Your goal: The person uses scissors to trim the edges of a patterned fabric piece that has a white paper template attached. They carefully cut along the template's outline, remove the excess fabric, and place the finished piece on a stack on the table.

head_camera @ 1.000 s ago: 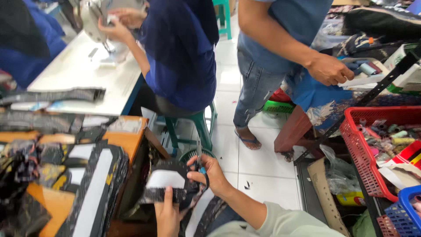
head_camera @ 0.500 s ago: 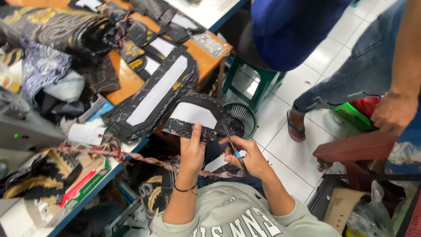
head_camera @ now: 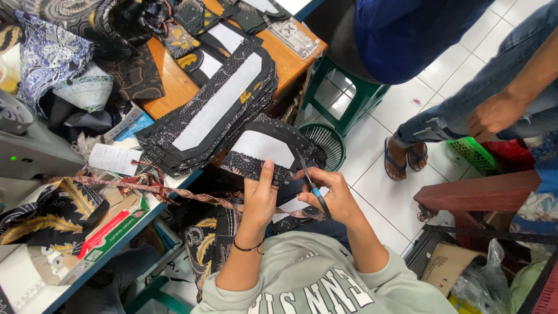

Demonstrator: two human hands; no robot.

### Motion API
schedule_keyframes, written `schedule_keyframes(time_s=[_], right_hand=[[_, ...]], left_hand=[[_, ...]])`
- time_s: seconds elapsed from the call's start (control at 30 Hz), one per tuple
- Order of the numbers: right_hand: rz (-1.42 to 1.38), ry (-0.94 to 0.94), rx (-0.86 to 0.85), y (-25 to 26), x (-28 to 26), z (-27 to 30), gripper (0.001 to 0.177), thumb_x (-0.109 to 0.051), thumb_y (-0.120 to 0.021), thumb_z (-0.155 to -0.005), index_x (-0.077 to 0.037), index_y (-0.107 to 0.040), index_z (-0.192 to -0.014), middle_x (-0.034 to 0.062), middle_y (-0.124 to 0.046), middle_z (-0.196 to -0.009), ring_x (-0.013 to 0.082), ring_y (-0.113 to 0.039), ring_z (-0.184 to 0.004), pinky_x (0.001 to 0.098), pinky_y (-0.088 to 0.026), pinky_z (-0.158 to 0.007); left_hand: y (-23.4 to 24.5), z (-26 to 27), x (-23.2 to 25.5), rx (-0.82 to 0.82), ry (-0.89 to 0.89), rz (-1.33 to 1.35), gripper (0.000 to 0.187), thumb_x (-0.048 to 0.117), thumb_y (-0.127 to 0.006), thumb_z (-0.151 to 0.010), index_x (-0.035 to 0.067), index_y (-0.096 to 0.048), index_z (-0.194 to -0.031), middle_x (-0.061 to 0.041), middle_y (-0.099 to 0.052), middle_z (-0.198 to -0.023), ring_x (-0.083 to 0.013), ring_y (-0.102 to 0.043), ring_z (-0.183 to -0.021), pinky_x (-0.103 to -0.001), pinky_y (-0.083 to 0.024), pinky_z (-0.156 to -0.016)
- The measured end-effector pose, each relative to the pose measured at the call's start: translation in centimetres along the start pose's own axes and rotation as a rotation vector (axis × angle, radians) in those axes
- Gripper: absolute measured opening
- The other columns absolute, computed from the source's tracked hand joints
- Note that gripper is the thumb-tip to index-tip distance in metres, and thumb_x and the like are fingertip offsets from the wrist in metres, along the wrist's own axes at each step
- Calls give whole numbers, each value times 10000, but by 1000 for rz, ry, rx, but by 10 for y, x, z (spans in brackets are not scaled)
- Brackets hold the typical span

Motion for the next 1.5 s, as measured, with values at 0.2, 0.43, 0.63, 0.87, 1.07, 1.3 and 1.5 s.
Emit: schedule_keyframes(time_s=[0.2, 0.43, 0.63, 0.87, 1.07, 1.3, 1.5], right_hand=[[2, -15, 13, 2, 10, -5, 413, -314, -857, -807, -4, -712, -1039, 4, -625, -716, 67, -569, -657, 238, -491, -617], [-33, -43, 27, 0, 19, -10, 416, -340, -855, -805, -12, -711, -1016, -9, -621, -699, 56, -546, -631, 229, -458, -585], [-64, -64, 29, -1, 24, -10, 419, -344, -856, -801, -10, -713, -1009, -6, -616, -681, 57, -540, -609, 231, -448, -570], [-72, -35, 24, 0, 18, -10, 434, -369, -856, -787, -15, -718, -997, -11, -611, -691, 59, -553, -612, 233, -453, -566], [-45, -35, 22, 2, 10, -4, 439, -367, -857, -793, -10, -722, -1010, -8, -606, -707, 66, -540, -634, 237, -437, -577], [-33, 29, -8, 2, -2, 3, 378, -278, -857, -793, -9, -717, -1019, 1, -625, -736, 72, -575, -662, 233, -478, -606], [17, 31, 8, 2, -6, 10, 379, -272, -856, -783, -8, -715, -1014, 8, -630, -717, 79, -580, -663, 243, -480, -615]], left_hand=[[0, 0, -2, -2, 28, -5, 353, 159, -506, -1094, -50, -516, -1379, -121, -610, -1319, -203, -616, -1189, -365, -520, -1000], [1, -3, -1, 32, 46, -40, 341, 167, -507, -1097, -54, -542, -1354, -127, -627, -1290, -202, -631, -1152, -352, -527, -956], [2, -6, -1, 30, 32, -6, 333, 149, -510, -1093, -42, -527, -1365, -122, -623, -1296, -203, -625, -1169, -357, -525, -976], [-3, -5, 2, 35, 43, 35, 318, 136, -505, -1090, -47, -529, -1349, -127, -630, -1277, -209, -636, -1148, -370, -534, -973], [-9, 3, 6, 21, 16, 46, 309, 127, -505, -1094, -51, -524, -1345, -128, -627, -1274, -209, -637, -1147, -368, -536, -968], [-15, 15, 12, 4, -16, 41, 325, 134, -499, -1098, -53, -514, -1364, -134, -623, -1282, -214, -632, -1153, -371, -537, -968], [-16, 22, 9, 14, -19, 42, 349, 151, -504, -1090, -31, -498, -1388, -115, -607, -1310, -198, -618, -1176, -367, -533, -984]])
Point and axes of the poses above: each hand's wrist, its own z-axis away from the middle knuckle, its own y-axis out of the back of the hand, x = y × z, the point moved 2 cm from there along -z, towards the middle knuckle
